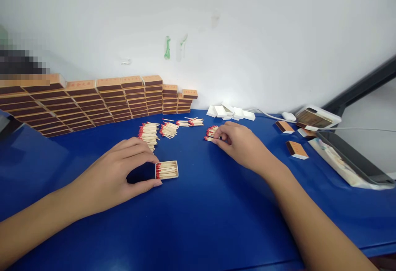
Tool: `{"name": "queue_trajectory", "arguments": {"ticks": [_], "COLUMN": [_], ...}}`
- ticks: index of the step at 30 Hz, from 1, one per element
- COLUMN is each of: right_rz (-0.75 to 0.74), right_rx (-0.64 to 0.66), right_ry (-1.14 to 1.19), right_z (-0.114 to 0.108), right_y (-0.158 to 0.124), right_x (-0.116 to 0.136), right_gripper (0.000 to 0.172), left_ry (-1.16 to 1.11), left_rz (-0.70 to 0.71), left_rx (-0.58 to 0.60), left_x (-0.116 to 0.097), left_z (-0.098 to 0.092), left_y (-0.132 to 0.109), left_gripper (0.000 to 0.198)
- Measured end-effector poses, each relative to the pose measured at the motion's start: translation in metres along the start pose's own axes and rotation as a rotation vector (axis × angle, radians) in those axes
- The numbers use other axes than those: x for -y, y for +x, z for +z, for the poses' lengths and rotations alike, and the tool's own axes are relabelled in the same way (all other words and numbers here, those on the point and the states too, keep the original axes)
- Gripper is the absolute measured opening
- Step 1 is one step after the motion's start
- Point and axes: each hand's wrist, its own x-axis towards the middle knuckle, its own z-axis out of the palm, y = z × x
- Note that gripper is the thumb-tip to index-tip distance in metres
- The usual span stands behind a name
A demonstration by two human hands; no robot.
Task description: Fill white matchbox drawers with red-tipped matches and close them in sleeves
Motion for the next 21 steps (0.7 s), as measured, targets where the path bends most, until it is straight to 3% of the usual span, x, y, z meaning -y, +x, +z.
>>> {"name": "queue_trajectory", "arguments": {"ticks": [21], "right_rz": [0.043], "right_rx": [0.120], "right_ry": [0.104], "right_z": [-0.0008], "right_y": [-0.0018], "right_x": [0.0056], "right_gripper": [0.028], "left_ry": [0.007], "left_rz": [-0.013], "left_rx": [0.023], "left_x": [-0.0002], "left_z": [-0.0014], "left_y": [-0.0009], "left_gripper": [0.029]}}
